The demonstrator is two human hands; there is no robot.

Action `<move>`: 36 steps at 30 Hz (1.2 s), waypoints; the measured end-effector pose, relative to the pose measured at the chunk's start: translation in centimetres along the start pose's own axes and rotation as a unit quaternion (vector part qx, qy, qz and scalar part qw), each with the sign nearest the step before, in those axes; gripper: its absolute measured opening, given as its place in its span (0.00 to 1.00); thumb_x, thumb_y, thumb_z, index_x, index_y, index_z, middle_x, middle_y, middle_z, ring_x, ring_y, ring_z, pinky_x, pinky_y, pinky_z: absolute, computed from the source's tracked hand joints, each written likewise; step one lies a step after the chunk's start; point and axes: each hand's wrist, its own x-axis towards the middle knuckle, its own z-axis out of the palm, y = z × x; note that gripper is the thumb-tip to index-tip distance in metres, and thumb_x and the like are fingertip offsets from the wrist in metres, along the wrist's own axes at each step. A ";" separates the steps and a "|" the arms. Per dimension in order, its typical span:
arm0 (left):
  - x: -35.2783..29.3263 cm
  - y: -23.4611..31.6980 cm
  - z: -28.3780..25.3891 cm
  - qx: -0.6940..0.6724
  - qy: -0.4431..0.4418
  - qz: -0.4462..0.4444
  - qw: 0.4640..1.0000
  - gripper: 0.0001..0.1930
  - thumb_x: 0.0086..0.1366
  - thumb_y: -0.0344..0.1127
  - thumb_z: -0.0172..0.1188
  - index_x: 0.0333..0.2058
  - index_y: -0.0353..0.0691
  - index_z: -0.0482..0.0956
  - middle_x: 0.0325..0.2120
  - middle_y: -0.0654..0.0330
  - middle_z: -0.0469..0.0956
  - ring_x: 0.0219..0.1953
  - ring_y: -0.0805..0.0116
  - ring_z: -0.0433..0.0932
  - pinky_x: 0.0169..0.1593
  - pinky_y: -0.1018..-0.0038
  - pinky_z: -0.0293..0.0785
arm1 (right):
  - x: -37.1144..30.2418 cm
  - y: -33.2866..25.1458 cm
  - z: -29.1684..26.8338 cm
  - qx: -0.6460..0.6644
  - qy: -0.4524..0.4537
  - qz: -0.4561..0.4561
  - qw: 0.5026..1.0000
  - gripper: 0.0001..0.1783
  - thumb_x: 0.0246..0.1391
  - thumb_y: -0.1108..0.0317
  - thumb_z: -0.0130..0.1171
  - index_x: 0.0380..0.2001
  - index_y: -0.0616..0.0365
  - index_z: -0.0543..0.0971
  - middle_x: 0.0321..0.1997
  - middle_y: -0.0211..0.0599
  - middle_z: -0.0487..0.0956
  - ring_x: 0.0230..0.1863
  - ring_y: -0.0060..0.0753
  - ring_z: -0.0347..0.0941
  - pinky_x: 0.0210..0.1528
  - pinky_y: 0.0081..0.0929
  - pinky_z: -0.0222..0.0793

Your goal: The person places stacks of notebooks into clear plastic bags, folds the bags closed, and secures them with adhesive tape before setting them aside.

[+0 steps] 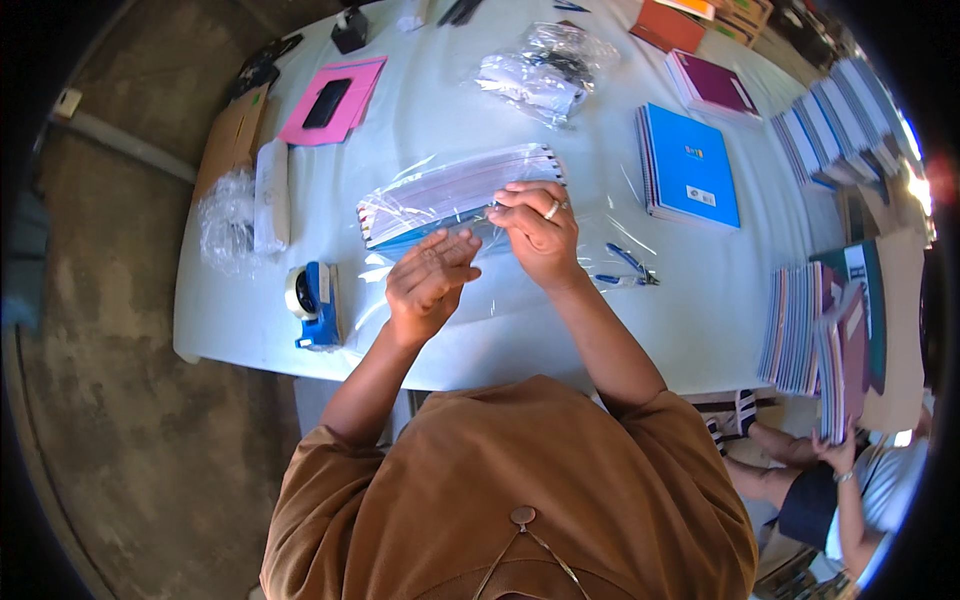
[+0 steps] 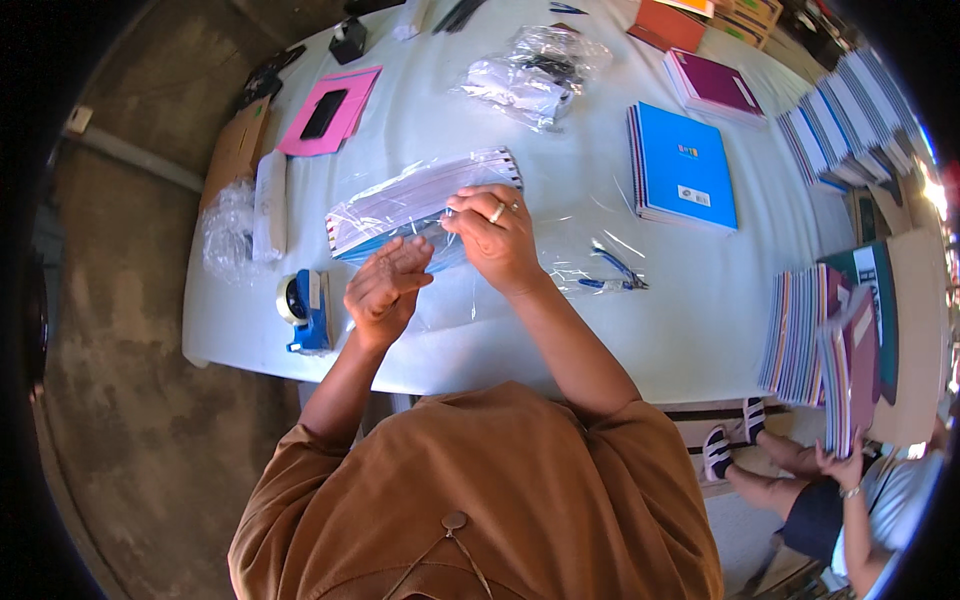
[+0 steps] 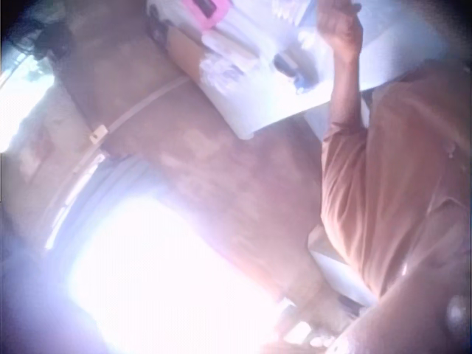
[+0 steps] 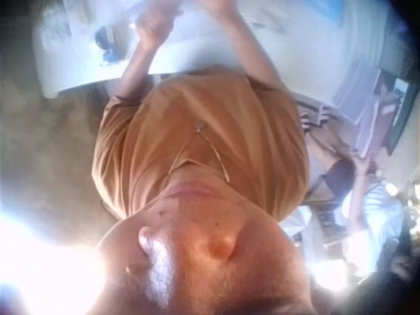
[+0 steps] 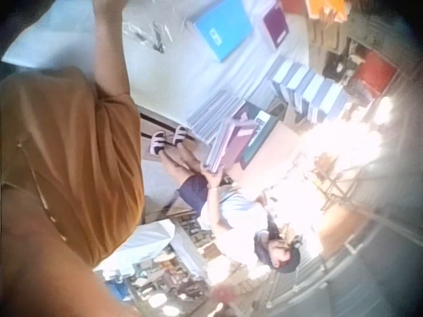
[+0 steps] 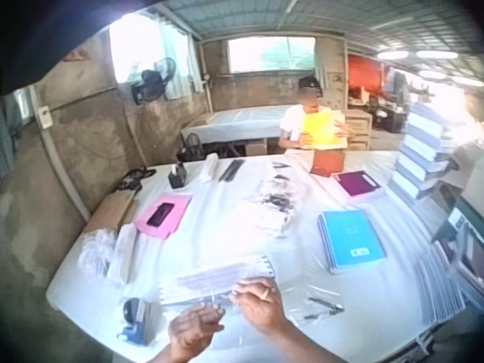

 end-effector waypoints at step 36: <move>0.2 3.8 4.4 -0.294 0.119 -0.681 0.660 0.22 0.57 0.51 0.62 0.15 0.39 0.73 0.09 0.64 0.69 0.09 0.79 0.62 0.14 0.83 0.56 | 0.5 1.7 0.8 0.008 0.003 -0.058 0.998 0.14 0.34 0.81 0.64 0.25 0.50 0.76 0.34 0.28 0.76 0.41 0.36 0.70 0.45 0.31 0.63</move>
